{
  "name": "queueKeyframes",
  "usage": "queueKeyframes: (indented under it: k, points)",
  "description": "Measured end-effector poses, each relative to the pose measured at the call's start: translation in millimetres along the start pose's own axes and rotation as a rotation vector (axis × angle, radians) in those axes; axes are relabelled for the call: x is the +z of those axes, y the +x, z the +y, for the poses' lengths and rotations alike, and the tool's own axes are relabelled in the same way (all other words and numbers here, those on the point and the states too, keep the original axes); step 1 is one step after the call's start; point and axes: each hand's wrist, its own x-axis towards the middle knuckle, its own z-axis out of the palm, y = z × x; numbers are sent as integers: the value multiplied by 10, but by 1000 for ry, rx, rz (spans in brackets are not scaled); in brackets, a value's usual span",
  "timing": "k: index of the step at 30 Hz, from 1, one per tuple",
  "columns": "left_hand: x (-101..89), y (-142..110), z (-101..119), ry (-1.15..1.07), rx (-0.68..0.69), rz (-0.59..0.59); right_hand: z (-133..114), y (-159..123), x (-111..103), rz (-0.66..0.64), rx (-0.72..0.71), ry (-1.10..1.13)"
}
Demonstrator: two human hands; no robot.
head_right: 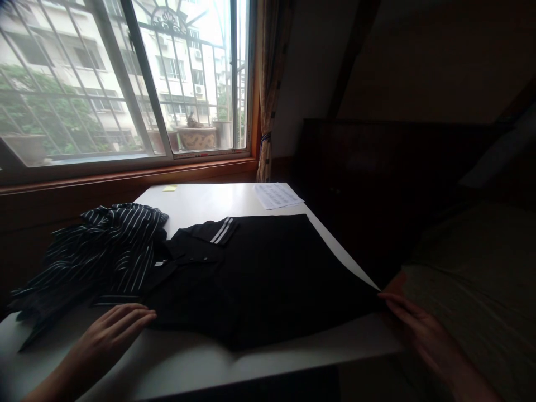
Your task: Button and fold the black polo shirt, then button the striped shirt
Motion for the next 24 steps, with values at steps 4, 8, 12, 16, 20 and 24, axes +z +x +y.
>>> queueKeyframes:
  k: [4,8,12,16,20,24]
  points:
    - [-33,59,-26,-6,-17,17,-135,-157,-26,-82,58,120]
    - [-47,98,-85,-21,-39,19,-236,-183,37,-32,72,68]
    - [-43,125,-111,-43,-39,48,-237,-117,107,55,-6,-11]
    - [-23,113,-78,-61,-34,39,-192,-40,118,136,-95,-145]
    - [-1,64,-36,-68,-35,14,-153,49,95,172,-265,-251]
    - [-3,49,23,-93,18,25,-235,16,154,124,-424,-269]
